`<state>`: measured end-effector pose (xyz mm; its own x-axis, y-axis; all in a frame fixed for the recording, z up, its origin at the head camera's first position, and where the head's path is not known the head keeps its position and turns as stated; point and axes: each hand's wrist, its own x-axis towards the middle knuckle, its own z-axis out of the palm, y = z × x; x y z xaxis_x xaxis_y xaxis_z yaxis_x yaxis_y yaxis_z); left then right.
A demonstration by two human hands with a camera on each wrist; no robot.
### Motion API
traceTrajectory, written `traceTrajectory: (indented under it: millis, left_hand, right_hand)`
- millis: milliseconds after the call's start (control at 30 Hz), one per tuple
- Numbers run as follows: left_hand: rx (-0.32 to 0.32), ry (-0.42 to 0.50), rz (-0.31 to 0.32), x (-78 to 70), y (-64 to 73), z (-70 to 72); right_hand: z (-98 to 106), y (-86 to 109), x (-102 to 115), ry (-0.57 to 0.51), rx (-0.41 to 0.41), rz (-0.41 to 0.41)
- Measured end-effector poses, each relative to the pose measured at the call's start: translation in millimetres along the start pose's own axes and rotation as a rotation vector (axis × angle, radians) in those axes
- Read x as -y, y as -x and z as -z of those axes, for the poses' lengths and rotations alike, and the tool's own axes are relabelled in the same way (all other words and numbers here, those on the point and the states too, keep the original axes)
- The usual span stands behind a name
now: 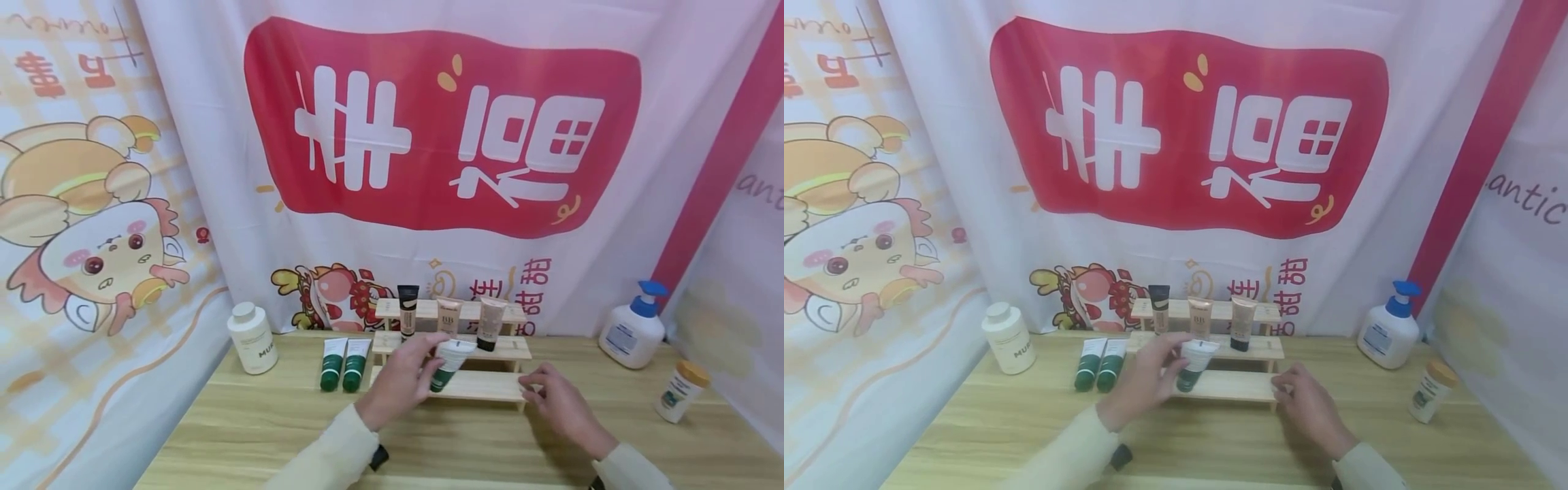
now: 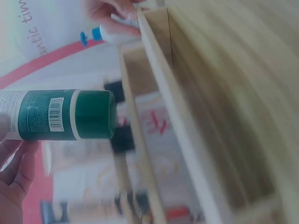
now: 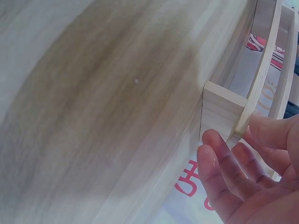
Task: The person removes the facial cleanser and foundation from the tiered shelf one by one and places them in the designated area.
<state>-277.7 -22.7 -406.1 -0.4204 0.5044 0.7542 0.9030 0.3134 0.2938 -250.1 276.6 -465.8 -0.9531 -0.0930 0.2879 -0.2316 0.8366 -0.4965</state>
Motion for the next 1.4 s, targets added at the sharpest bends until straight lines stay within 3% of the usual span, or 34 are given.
traceTrajectory:
  millis: [133,233,367,500,700,800,1133,1267,1400]
  left_hand:
    - [-0.010,-0.039,0.015,11.6,13.8,31.3]
    - [-0.033,-0.088,0.088,23.9,24.6,51.7]
    - [-0.052,-0.199,0.254,39.1,34.5,75.2]
    - [-0.012,-0.277,0.460,56.1,40.0,91.8]
    - [0.095,-0.297,0.806,95.6,54.0,105.3]
    - [0.144,-0.306,0.935,113.5,61.1,112.2]
    - [0.316,-0.256,1.178,166.3,84.3,121.7]
    - [0.349,-0.241,1.230,183.2,89.7,120.5]
    - [0.373,-0.249,1.253,191.2,90.9,119.7]
  right_hand:
    - [-1,1.2,-1,0.009,0.013,-0.016]
    - [-1,2.4,-1,0.017,0.027,-0.042]
    - [0,3.7,0,0.025,0.029,-0.056]
    - [2,4.7,0,0.020,0.011,-0.033]
    - [2,4.7,-2,0.016,-0.002,-0.013]
    - [2,3.4,-1,0.013,0.002,-0.020]
    - [0,-2.2,1,-0.001,0.014,-0.019]
    - [0,-3.6,1,0.011,0.024,-0.034]
    - [-1,-3.4,0,0.016,0.031,-0.055]
